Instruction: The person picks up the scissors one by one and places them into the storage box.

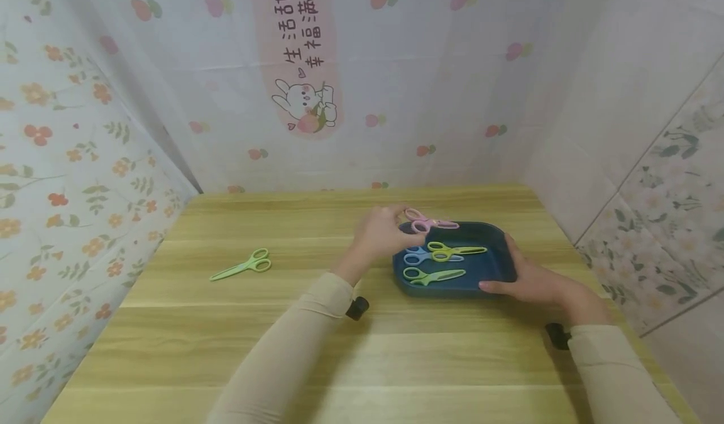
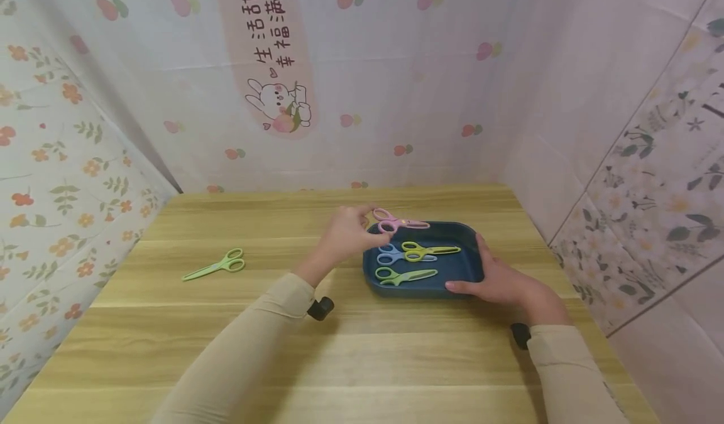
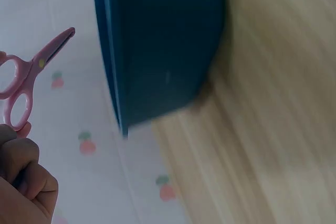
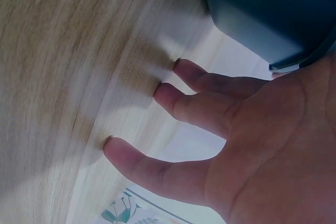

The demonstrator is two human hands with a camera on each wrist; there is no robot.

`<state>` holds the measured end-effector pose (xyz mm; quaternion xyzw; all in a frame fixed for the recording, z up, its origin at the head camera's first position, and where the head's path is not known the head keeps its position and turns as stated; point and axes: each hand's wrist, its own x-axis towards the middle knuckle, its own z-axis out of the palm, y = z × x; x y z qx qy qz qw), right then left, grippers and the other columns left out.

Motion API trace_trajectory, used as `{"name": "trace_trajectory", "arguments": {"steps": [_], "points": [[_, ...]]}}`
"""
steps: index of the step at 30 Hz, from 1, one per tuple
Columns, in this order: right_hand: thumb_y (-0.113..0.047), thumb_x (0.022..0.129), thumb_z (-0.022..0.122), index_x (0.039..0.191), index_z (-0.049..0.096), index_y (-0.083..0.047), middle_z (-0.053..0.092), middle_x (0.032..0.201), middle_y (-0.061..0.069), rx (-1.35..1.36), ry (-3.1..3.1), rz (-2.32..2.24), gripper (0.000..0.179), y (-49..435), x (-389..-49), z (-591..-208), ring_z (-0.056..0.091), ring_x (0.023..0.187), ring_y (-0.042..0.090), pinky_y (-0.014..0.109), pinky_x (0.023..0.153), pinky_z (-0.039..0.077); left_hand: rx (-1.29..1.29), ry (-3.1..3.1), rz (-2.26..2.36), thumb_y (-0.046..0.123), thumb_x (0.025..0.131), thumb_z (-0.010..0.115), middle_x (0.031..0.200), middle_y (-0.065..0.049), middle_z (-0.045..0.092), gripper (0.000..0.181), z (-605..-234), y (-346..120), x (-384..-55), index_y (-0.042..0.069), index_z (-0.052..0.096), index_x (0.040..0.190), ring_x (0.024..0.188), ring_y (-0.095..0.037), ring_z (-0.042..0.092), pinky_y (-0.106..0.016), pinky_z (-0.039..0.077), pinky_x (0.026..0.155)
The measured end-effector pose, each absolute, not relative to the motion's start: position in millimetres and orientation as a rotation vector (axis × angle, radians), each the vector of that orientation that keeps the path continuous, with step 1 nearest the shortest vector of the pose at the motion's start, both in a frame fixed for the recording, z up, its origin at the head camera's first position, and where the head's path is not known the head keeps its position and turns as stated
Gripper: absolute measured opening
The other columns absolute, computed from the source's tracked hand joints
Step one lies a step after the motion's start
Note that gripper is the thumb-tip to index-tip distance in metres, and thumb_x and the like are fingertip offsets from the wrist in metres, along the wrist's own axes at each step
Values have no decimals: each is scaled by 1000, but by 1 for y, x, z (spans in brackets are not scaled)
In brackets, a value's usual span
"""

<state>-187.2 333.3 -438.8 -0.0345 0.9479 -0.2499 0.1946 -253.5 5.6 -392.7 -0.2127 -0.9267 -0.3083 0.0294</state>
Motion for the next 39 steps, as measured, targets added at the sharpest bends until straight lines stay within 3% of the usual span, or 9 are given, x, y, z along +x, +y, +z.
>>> {"name": "trace_trajectory", "arguments": {"steps": [7, 9, 13, 21, 27, 29, 34, 39], "points": [[-68, 91, 71, 162, -28, 0, 0, 167, 48, -117, 2658, -695, 139, 332, -187, -437, 19, 150, 70, 78, 119, 27, -817, -2827, -849, 48, 83, 82, 63, 11, 48, 34, -404, 35, -245, 27, 72, 107, 55, -5, 43, -22, 27, 50], [-67, 91, 72, 163, -27, 1, 2, 167, 48, -136, 2665, -701, 139, 332, -187, -437, 21, 150, 70, 78, 118, 28, -836, -2837, -837, 47, 82, 81, 62, 12, 46, 33, -408, 40, -244, 26, 72, 106, 54, -5, 43, -22, 28, 49], [-65, 91, 74, 163, -26, 1, 4, 167, 48, -164, 2672, -728, 140, 331, -187, -436, 25, 149, 69, 78, 117, 31, -857, -2919, -790, 50, 83, 76, 57, 12, 41, 48, -413, 48, -241, 21, 72, 122, 51, -5, 40, -23, 29, 49], [-67, 91, 72, 163, -27, 0, 4, 166, 48, -171, 2670, -704, 139, 333, -187, -437, 24, 149, 70, 78, 116, 32, -860, -3028, -689, 57, 85, 77, 59, 12, 42, 62, -421, 58, -236, 23, 70, 137, 55, -6, 46, -24, 35, 51], [-66, 91, 72, 162, -28, 0, 5, 166, 49, -187, 2682, -705, 140, 333, -187, -438, 28, 147, 70, 77, 114, 35, -846, -3094, -708, 61, 84, 78, 75, 10, 67, 71, -426, 61, -234, 22, 68, 143, 64, -7, 59, -24, 45, 57], [-66, 91, 72, 162, -28, 0, 6, 166, 49, -188, 2687, -707, 139, 333, -187, -438, 30, 147, 69, 77, 114, 36, -849, -3120, -717, 62, 84, 78, 88, 9, 76, 72, -429, 62, -234, 23, 68, 143, 67, -7, 62, -24, 49, 61], [-67, 91, 72, 163, -28, 0, 8, 165, 49, -165, 2690, -695, 139, 335, -188, -441, 32, 146, 69, 76, 114, 37, -898, -3152, -678, 64, 82, 79, 100, 10, 74, 61, -434, 64, -236, 24, 75, 128, 77, -8, 62, -26, 51, 66], [-67, 91, 72, 163, -28, -1, 7, 166, 49, -159, 2689, -702, 139, 336, -187, -441, 32, 146, 68, 77, 114, 36, -933, -3178, -618, 66, 83, 79, 69, 14, 52, 41, -435, 65, -236, 25, 70, 85, 65, -8, 51, -26, 39, 56]]}}
